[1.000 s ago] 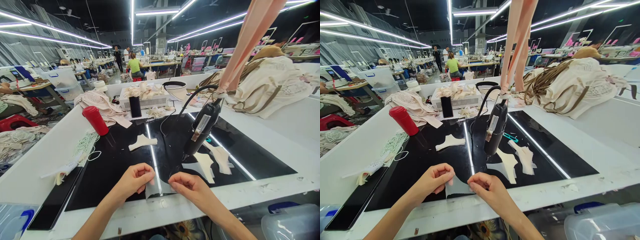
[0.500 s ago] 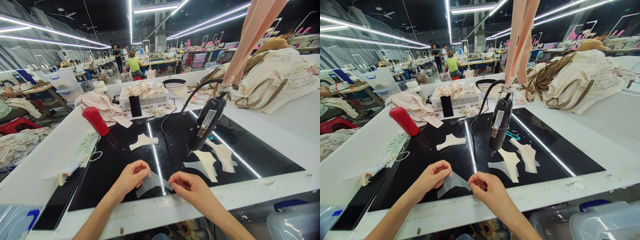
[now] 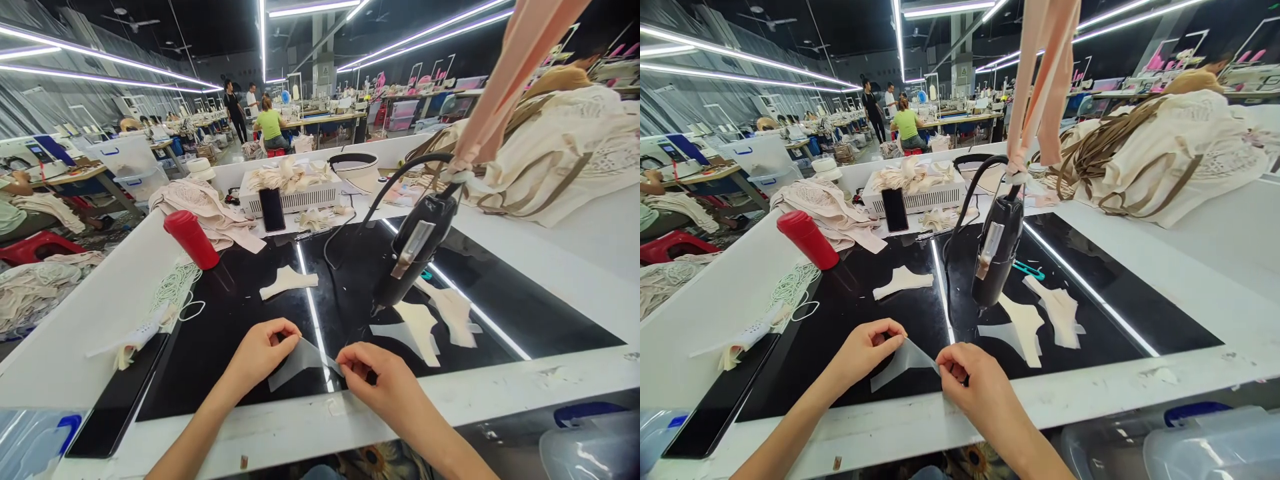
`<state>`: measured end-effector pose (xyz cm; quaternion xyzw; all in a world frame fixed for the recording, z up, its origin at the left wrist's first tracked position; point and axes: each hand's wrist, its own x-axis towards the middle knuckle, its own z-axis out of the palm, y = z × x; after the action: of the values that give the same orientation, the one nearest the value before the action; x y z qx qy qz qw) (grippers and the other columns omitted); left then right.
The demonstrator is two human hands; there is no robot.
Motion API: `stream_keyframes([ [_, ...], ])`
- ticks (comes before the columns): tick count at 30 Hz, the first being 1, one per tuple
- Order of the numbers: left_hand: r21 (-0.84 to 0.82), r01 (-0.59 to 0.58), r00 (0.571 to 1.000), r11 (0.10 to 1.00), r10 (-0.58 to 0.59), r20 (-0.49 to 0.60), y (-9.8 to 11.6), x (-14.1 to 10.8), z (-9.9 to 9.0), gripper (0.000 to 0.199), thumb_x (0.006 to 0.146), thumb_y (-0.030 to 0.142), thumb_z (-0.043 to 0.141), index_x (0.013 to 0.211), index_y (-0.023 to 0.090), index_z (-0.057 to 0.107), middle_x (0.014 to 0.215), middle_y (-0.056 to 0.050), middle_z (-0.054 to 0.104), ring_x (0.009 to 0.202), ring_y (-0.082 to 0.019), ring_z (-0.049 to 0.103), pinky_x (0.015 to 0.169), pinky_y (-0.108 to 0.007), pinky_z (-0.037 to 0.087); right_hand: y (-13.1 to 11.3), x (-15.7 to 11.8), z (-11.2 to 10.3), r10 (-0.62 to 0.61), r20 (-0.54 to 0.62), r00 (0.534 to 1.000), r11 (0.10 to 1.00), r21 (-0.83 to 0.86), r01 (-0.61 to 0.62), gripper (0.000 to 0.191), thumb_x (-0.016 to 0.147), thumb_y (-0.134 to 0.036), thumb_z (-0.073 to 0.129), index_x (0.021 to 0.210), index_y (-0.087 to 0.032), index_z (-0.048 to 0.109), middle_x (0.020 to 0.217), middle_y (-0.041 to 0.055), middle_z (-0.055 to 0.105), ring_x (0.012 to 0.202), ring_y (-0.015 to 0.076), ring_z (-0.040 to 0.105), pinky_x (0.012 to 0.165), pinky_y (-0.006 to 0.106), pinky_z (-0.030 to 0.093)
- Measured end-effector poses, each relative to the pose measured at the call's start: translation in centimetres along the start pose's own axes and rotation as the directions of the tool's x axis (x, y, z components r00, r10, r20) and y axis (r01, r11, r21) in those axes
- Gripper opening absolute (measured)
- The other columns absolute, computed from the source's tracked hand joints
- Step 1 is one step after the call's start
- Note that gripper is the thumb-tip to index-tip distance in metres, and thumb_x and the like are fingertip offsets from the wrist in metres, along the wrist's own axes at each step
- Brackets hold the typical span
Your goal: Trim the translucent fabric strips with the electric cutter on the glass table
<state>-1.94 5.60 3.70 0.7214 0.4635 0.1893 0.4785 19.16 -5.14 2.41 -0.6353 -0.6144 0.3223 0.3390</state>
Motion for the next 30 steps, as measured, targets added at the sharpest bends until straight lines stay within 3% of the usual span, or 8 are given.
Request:
stream_keyframes([
  [4, 0.197, -0.034, 0.996, 0.98, 0.049, -0.074, 0.2, 0.4, 0.1, 0.02, 0.086, 0.034, 0.059, 0.086, 0.023, 0.076, 0.088, -0.002, 0.07, 0.068, -0.016, 0.053, 0.063, -0.027, 0.038, 0.5, 0.1, 0.6, -0.126, -0.049, 0.991, 0.974, -0.195, 0.114, 0.019, 0.088, -0.011, 0.052, 0.083, -0.022, 0.066, 0.075, 0.0012, 0.064, 0.071, 0.0184, 0.059, 0.063, 0.03, 0.045],
  [9, 0.307, -0.014, 0.995, 0.952, 0.045, -0.094, 0.6, 0.8, 0.4, 0.02, 0.087, 0.034, 0.058, 0.087, 0.027, 0.076, 0.091, 0.0, 0.069, 0.07, -0.017, 0.056, 0.064, -0.028, 0.038, 1.6, 0.3, 1.3, -0.269, -0.068, 0.961, 0.904, -0.362, 0.228, 0.019, 0.09, -0.007, 0.051, 0.086, -0.021, 0.063, 0.078, 0.0027, 0.064, 0.073, 0.0198, 0.059, 0.066, 0.032, 0.047],
  [14, 0.397, 0.011, 0.996, 0.918, 0.025, -0.084, -0.4, 1.3, 0.4, 0.026, 0.091, 0.044, 0.054, 0.094, 0.03, 0.075, 0.095, 0.001, 0.069, 0.075, -0.018, 0.061, 0.065, -0.027, 0.041, 1.7, 0.6, 1.9, -0.302, -0.088, 0.949, 0.869, -0.434, 0.236, 0.02, 0.087, -0.002, 0.057, 0.087, -0.02, 0.064, 0.082, 0.0025, 0.067, 0.077, 0.0202, 0.061, 0.069, 0.031, 0.047],
  [17, 0.373, 0.017, 0.996, 0.928, 0.018, -0.088, -2.0, 1.7, 0.2, 0.034, 0.092, 0.053, 0.053, 0.11, 0.033, 0.072, 0.097, 0.002, 0.07, 0.071, -0.018, 0.062, 0.065, -0.027, 0.044, 1.6, 0.4, 1.4, -0.305, -0.097, 0.947, 0.871, -0.431, 0.236, 0.018, 0.089, -0.005, 0.06, 0.098, -0.02, 0.066, 0.088, 0.003, 0.069, 0.08, 0.0204, 0.062, 0.071, 0.031, 0.049],
  [20, 0.308, 0.051, 0.99, 0.95, -0.008, -0.141, -3.6, 2.1, -0.1, 0.044, 0.09, 0.06, 0.053, 0.117, 0.03, 0.07, 0.097, 0.0, 0.073, 0.069, -0.019, 0.063, 0.065, -0.028, 0.048, 1.8, -0.4, -0.4, -0.302, -0.149, 0.942, 0.898, -0.377, 0.228, 0.015, 0.094, -0.011, 0.057, 0.103, -0.021, 0.066, 0.092, 0.0038, 0.071, 0.081, 0.0201, 0.063, 0.073, 0.032, 0.051],
  [24, 0.24, 0.095, 0.978, 0.966, -0.046, -0.204, -5.0, 2.3, -0.3, 0.052, 0.085, 0.068, 0.055, 0.113, 0.028, 0.072, 0.089, -0.001, 0.075, 0.071, -0.022, 0.066, 0.064, -0.029, 0.05, 3.4, -2.1, -4.5, -0.275, -0.311, 0.91, 0.927, -0.338, 0.165, 0.016, 0.099, -0.018, 0.052, 0.102, -0.022, 0.068, 0.092, 0.0047, 0.072, 0.085, 0.0201, 0.066, 0.076, 0.032, 0.053],
  [27, 0.181, 0.125, 0.97, 0.975, -0.081, -0.229, -5.2, 2.4, -0.4, 0.052, 0.083, 0.07, 0.055, 0.113, 0.031, 0.072, 0.096, 0.0, 0.076, 0.078, -0.024, 0.068, 0.066, -0.03, 0.052, 5.2, -3.0, -7.9, -0.151, -0.457, 0.877, 0.932, -0.36, -0.027, 0.017, 0.1, -0.024, 0.052, 0.099, -0.023, 0.069, 0.093, 0.0057, 0.072, 0.085, 0.0217, 0.066, 0.077, 0.034, 0.053],
  [30, 0.18, 0.164, 0.971, 0.97, -0.127, -0.201, -5.1, 2.4, -0.5, 0.054, 0.082, 0.071, 0.055, 0.115, 0.032, 0.071, 0.097, 0.001, 0.077, 0.073, -0.023, 0.068, 0.065, -0.03, 0.054, 7.0, -3.2, -10.6, -0.074, -0.517, 0.853, 0.89, -0.42, -0.177, 0.02, 0.101, -0.03, 0.05, 0.103, -0.024, 0.07, 0.098, 0.0065, 0.072, 0.087, 0.023, 0.065, 0.075, 0.035, 0.053],
])
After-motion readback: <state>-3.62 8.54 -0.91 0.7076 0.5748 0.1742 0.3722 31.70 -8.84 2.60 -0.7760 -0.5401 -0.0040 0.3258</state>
